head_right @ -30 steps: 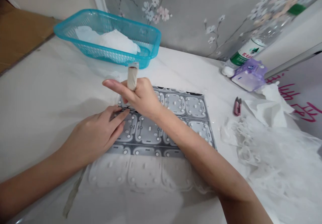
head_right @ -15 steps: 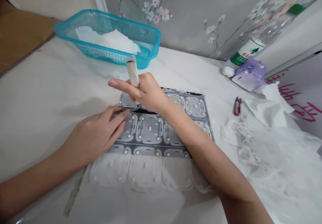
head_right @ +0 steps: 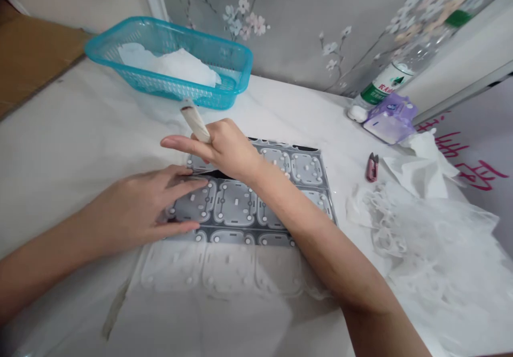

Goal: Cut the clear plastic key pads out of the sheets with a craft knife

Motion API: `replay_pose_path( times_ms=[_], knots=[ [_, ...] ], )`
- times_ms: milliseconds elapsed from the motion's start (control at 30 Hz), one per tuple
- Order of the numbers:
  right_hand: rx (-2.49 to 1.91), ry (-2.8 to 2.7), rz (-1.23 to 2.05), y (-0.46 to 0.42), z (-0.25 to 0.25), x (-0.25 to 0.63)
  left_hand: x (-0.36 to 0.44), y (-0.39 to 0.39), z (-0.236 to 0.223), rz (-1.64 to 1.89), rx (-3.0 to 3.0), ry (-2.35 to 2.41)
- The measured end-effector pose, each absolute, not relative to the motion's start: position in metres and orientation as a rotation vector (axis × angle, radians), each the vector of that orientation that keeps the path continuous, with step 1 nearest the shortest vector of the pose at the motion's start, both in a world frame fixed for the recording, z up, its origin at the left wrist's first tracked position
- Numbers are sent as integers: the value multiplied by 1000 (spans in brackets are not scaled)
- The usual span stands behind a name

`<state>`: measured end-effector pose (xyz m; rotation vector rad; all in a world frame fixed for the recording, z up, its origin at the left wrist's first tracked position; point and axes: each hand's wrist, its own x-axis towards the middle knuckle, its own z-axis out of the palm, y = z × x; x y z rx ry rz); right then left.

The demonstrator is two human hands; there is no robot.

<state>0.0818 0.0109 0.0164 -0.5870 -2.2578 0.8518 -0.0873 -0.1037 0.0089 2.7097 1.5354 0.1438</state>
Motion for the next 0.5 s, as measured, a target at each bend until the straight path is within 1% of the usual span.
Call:
replay_pose_path(
  times_ms=[67, 167, 333, 400, 500],
  knots=[
    [-643, -2200, 834, 8, 14, 80, -100, -101, 12, 123, 2694, 1404],
    [-686, -2076, 839, 4, 14, 80, -114, -99, 13, 46, 2651, 1342],
    [-776, -1765, 865, -15, 32, 80, -119, -97, 8, -50, 2642, 1289],
    [-738, -1669, 934, -31, 38, 77, -118, -96, 5, -62, 2621, 1304],
    [-571, -1657, 1123, -56, 36, 71, -116, -93, 4, -106, 2574, 1339]
  ],
)
